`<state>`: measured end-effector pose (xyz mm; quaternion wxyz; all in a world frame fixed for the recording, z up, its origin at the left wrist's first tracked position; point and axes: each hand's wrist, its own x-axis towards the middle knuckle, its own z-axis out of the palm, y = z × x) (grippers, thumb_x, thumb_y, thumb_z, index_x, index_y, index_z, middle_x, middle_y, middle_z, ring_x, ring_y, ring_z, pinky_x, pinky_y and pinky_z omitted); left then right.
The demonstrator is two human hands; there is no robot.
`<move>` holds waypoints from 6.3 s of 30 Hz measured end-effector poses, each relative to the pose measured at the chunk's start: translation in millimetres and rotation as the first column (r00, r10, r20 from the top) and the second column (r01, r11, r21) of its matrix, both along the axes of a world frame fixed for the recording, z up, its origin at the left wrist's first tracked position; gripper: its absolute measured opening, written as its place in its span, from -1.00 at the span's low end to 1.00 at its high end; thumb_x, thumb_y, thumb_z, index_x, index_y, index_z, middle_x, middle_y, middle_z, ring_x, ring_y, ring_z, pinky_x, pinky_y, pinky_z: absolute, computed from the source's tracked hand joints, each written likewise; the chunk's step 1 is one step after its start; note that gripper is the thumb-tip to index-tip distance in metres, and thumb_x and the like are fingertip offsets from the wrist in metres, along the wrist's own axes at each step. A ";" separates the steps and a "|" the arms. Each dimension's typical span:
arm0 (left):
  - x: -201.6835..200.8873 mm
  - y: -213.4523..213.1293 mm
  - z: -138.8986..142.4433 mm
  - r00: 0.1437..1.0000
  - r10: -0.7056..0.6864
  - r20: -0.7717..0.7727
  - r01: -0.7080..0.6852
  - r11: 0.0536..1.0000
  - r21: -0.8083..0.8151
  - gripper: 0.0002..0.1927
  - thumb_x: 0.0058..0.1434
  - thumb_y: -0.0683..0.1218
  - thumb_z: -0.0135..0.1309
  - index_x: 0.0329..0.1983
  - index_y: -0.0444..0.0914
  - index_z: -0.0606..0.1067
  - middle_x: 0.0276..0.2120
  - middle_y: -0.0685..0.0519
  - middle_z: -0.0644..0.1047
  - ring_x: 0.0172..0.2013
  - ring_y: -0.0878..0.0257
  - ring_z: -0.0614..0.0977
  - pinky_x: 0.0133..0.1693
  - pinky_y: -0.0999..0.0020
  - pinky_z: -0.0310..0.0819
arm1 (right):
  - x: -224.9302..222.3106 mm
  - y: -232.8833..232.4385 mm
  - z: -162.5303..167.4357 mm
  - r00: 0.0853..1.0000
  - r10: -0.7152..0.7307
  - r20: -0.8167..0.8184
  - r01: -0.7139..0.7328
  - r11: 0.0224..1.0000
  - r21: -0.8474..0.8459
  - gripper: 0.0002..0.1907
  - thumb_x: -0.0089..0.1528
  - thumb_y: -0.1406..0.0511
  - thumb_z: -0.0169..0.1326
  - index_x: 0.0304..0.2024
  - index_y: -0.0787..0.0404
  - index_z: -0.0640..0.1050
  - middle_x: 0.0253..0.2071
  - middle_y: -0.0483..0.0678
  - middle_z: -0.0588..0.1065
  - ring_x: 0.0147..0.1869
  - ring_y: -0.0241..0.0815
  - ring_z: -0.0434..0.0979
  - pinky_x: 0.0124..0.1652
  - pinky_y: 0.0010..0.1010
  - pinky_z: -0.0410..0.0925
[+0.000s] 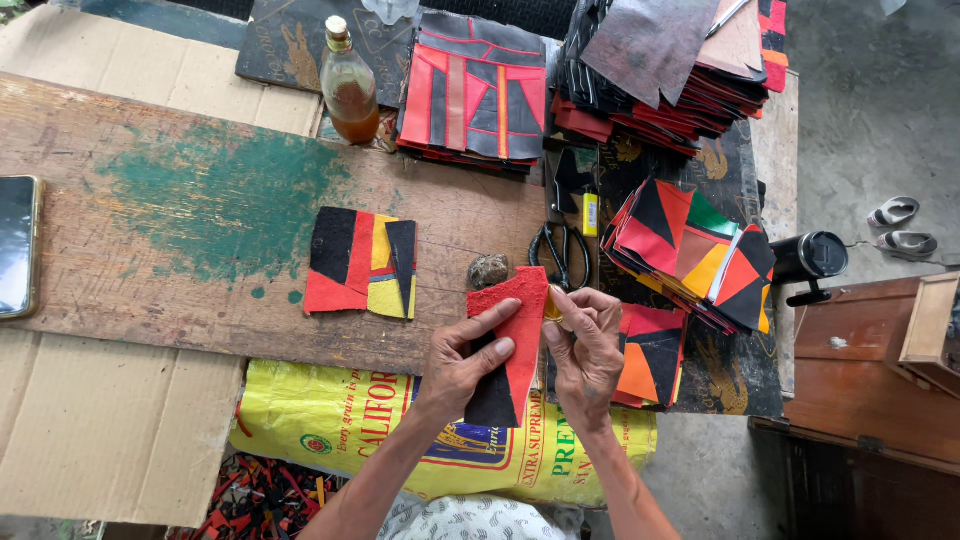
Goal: The person sits at a workbench assembling patchwork panels from small pre-cut colored leather pieces. They pick up pieces one at a time, dip them into a small jar of glue, press the pieces together onto a backing, and stack the finished patchwork panels with a pile of completed ones.
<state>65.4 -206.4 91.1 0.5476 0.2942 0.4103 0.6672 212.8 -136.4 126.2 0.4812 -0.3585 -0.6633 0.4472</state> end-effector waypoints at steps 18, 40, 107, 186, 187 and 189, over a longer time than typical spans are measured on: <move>1.3 7.6 4.3 1.000 0.010 -0.009 -0.010 1.000 0.014 -0.52 0.27 -0.26 0.17 0.28 -0.30 0.48 0.14 -0.03 0.59 0.09 0.34 0.56 0.17 0.43 0.45 | 11.9 -6.6 9.5 0.990 0.002 0.140 -0.032 0.977 0.212 -0.64 0.30 0.41 0.19 0.16 0.21 0.60 0.02 -0.13 0.38 0.11 -0.24 0.31 0.16 -0.46 0.24; 5.6 11.4 6.5 0.999 0.048 -0.019 -0.046 0.996 0.078 -0.52 0.29 -0.28 0.16 0.30 -0.34 0.46 0.16 -0.05 0.57 0.12 0.33 0.56 0.19 0.42 0.45 | 14.4 -6.0 17.5 0.947 -0.140 0.289 0.020 0.923 0.384 -0.66 0.30 0.18 0.19 0.07 0.18 0.64 -0.01 -0.07 0.44 0.14 -0.12 0.28 0.17 -0.30 0.21; -7.7 20.9 40.2 0.915 0.081 -0.396 -0.038 0.993 0.115 -0.33 0.10 -0.24 0.36 0.31 -0.35 0.43 0.08 -0.03 0.58 0.08 0.31 0.58 0.14 0.42 0.50 | 19.0 -32.5 -0.7 0.932 0.088 -0.353 -0.212 0.920 -0.331 -0.55 0.35 0.48 0.07 0.30 0.42 0.45 0.20 -0.05 0.38 0.15 -0.31 0.43 0.18 -0.50 0.32; -162.5 18.3 -32.0 0.503 0.009 -0.864 -0.220 0.968 -0.118 -0.41 -0.02 -0.24 0.33 0.14 -0.36 0.50 0.01 -0.11 0.46 0.04 -0.01 0.55 0.10 0.23 0.45 | 53.6 -28.6 -15.9 0.975 0.002 0.221 -0.007 1.000 0.022 -0.70 0.33 0.32 0.11 0.09 0.29 0.58 0.08 -0.01 0.47 0.22 -0.17 0.41 0.20 -0.37 0.29; -162.1 19.7 -32.0 0.491 -0.002 -0.871 -0.222 0.967 -0.128 -0.41 -0.02 -0.23 0.34 0.14 -0.36 0.50 0.00 -0.12 0.45 0.03 -0.02 0.55 0.10 0.22 0.45 | 54.1 -28.9 -16.1 0.973 -0.002 0.231 -0.004 1.000 0.028 -0.70 0.33 0.32 0.11 0.09 0.29 0.58 0.08 -0.01 0.47 0.22 -0.17 0.42 0.21 -0.37 0.29; -160.2 21.9 -32.2 0.438 -0.028 -0.899 -0.222 0.965 -0.138 -0.40 -0.02 -0.21 0.34 0.15 -0.37 0.49 -0.01 -0.16 0.44 0.02 -0.05 0.55 0.09 0.18 0.45 | 55.7 -29.7 -15.5 0.968 -0.010 0.252 0.001 0.999 0.036 -0.71 0.33 0.32 0.11 0.09 0.28 0.58 0.08 -0.01 0.47 0.22 -0.17 0.43 0.21 -0.37 0.29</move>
